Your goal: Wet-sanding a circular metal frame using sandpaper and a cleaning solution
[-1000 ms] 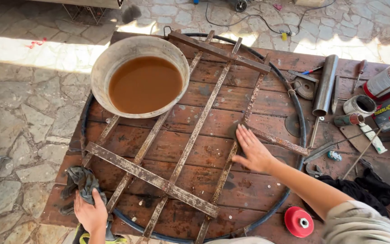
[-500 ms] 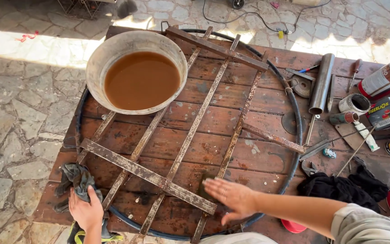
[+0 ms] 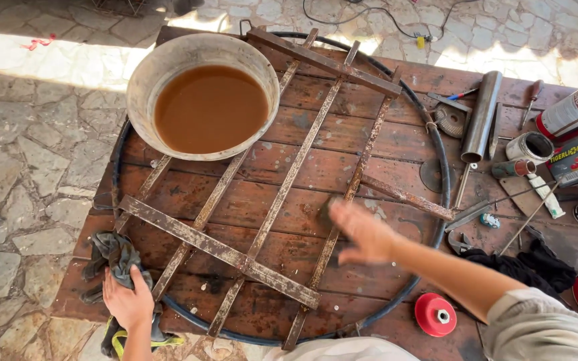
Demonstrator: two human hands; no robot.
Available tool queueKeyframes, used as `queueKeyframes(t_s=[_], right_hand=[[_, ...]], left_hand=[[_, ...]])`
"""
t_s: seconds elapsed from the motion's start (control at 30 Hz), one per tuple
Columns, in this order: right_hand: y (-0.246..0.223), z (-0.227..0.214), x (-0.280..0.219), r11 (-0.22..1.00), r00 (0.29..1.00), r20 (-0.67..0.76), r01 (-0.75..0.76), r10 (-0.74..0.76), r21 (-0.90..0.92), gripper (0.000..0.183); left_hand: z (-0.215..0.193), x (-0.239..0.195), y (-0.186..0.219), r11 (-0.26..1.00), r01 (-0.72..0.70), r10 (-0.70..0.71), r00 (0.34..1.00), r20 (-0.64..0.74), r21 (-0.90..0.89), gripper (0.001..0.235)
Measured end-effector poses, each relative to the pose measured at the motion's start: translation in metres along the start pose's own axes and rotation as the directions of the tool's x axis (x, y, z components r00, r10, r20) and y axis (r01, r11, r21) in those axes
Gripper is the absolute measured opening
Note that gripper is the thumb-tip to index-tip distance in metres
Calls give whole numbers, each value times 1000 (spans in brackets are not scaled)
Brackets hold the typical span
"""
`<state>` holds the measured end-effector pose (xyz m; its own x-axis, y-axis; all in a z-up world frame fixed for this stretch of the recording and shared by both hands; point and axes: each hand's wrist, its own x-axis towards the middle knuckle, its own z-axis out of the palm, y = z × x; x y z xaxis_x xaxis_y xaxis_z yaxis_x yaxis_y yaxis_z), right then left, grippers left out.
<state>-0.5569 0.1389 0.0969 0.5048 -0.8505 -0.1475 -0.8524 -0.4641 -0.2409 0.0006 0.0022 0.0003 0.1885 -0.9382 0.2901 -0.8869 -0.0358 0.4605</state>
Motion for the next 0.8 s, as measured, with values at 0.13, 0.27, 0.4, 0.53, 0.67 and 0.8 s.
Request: queueKeyframes(t_s=[0.13, 0.27, 0.4, 0.53, 0.67, 0.8], right_hand=[[0, -9, -5, 973, 975, 38, -223, 221, 67, 102], [-47, 10, -10, 728, 929, -78, 228, -361, -647, 113], [27, -2, 3, 912, 998, -37, -66, 56, -405, 97], [73, 12, -4, 902, 986, -168, -76, 4, -424, 94], [66, 8, -5, 935, 983, -181, -74, 11, -347, 77], [23, -31, -14, 753, 847, -146, -360, 512, 552, 72]], left_hand=[[6, 0, -7, 1000, 14, -14, 1000, 8, -12, 72], [7, 2, -3, 1000, 20, -20, 1000, 15, 15, 74], [4, -2, -6, 1000, -2, 2, 1000, 1, 8, 73], [-3, 2, 4, 998, 55, -54, 998, 30, -30, 73], [5, 0, -2, 999, 23, -24, 999, -23, -47, 68], [1, 7, -1, 997, 71, -72, 997, -38, -31, 64]])
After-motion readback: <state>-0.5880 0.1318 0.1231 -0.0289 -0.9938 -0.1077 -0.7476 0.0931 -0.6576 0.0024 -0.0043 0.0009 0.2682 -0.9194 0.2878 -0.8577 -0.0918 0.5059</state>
